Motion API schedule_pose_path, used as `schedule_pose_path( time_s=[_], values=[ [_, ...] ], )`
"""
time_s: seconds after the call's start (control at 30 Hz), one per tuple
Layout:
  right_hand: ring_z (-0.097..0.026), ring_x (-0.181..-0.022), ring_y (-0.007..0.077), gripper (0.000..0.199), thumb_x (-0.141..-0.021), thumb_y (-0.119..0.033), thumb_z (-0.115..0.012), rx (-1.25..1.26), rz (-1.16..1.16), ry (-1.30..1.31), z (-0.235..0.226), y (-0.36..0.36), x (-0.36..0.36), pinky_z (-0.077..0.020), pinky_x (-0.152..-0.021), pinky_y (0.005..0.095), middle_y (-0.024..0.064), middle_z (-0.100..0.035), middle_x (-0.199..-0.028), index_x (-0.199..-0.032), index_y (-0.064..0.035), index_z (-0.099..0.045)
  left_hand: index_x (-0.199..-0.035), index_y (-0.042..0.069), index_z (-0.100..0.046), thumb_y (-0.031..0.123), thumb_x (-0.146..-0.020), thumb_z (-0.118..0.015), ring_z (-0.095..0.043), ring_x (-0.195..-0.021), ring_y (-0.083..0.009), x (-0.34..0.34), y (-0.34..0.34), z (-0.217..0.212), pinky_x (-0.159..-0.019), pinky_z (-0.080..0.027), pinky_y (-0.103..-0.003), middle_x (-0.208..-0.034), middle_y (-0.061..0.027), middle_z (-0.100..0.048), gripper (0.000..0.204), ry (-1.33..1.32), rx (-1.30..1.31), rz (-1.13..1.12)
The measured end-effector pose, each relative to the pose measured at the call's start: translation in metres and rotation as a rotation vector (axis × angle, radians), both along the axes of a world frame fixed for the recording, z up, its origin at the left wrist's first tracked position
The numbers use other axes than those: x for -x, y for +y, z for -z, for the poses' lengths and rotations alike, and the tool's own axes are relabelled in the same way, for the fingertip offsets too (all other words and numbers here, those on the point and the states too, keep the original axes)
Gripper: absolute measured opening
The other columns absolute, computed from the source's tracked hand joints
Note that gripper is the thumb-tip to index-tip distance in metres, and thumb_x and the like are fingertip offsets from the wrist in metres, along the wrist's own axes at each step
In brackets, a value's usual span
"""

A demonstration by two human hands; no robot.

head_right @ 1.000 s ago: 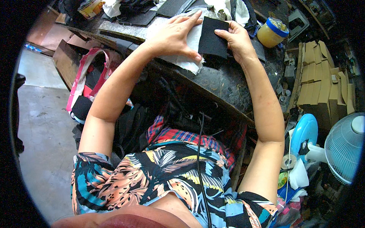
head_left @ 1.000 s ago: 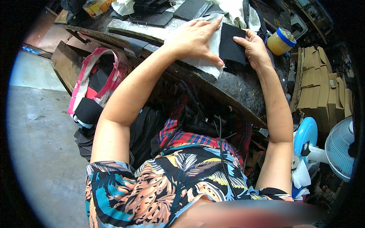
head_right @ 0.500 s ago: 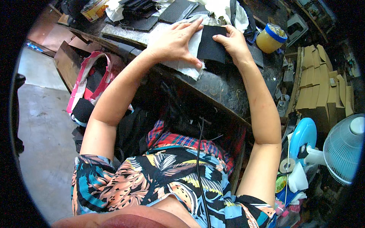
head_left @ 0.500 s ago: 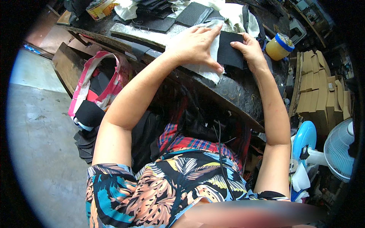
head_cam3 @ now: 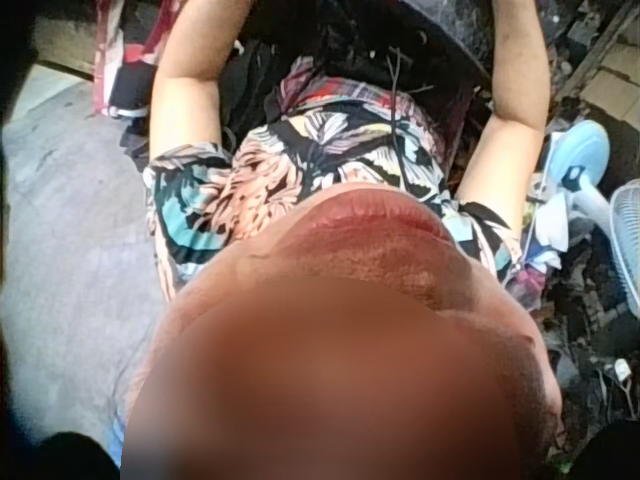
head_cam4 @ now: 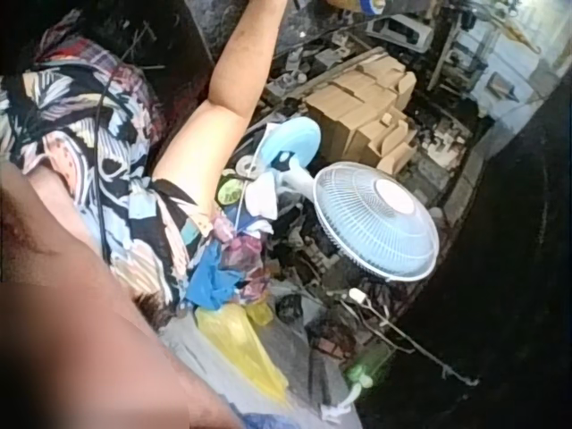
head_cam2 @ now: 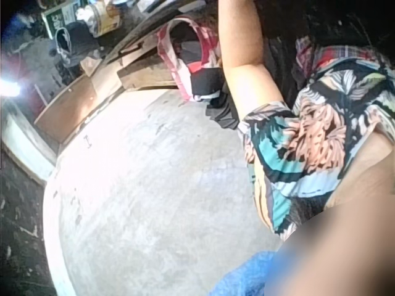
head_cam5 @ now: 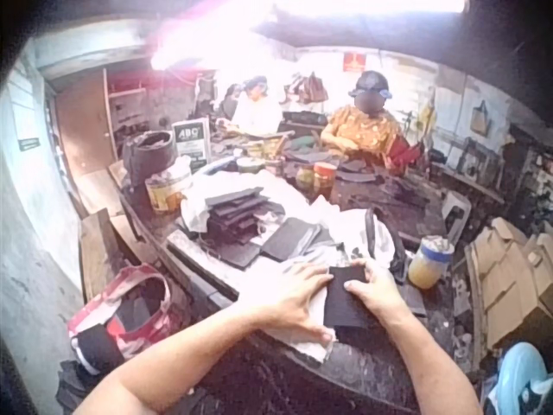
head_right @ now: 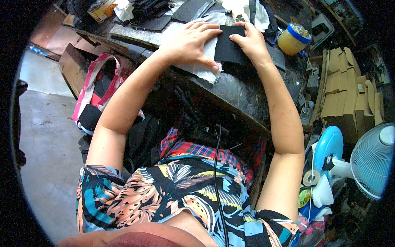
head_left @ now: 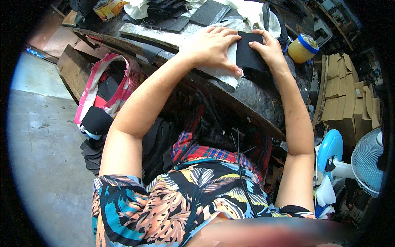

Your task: The person wipes small black rectangular pieces with a white cloth on a cluttered workbench. They repeatedly pick up pieces, wipe them, and place them back, handling them one at a time.

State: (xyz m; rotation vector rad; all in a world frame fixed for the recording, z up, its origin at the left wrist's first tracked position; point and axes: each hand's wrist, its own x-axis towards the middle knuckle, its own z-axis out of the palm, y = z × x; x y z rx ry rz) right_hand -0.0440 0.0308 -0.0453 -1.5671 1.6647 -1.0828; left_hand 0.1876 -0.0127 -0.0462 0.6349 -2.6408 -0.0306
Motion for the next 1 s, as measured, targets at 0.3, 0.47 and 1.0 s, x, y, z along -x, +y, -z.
schedule_pose_path(
  time_s=[0.3, 0.47, 1.0],
  values=[
    [-0.065, -0.087, 0.0122, 0.050, -0.085, -0.009, -0.072, 0.063, -0.014, 0.050, 0.008, -0.006, 0.001, -0.0543, -0.073, 0.0245, 0.0095, -0.067, -0.103, -0.132, -0.0058, -0.055, -0.150, 0.012, -0.040, 0.083, -0.062, -0.067, -0.040, -0.140, -0.0325, 0.001, -0.003, 0.010, -0.118, -0.025, -0.041, -0.144, -0.0213, -0.049, 0.116, 0.018, 0.077, -0.023],
    [-0.065, -0.101, 0.0263, 0.080, -0.081, -0.019, -0.076, 0.125, 0.157, 0.540, -0.022, 0.029, -0.009, -0.0541, -0.083, 0.0386, 0.0157, -0.066, -0.112, -0.150, -0.0143, -0.034, -0.152, 0.012, -0.038, 0.084, -0.060, -0.067, -0.040, -0.140, -0.0334, 0.004, -0.002, 0.014, -0.118, -0.026, -0.041, -0.145, -0.0222, -0.049, 0.120, 0.026, 0.079, -0.042],
    [-0.064, -0.104, 0.0277, 0.028, -0.077, -0.003, -0.068, 0.653, -0.422, 0.905, -0.022, 0.079, -0.027, -0.0552, -0.086, 0.0363, 0.0097, -0.066, -0.112, -0.105, -0.0049, -0.068, -0.149, 0.012, -0.043, 0.078, -0.074, -0.061, -0.042, -0.139, -0.0326, 0.004, -0.005, 0.006, -0.117, -0.027, -0.043, -0.144, -0.0202, -0.050, 0.101, 0.021, 0.044, -0.035]
  ],
)
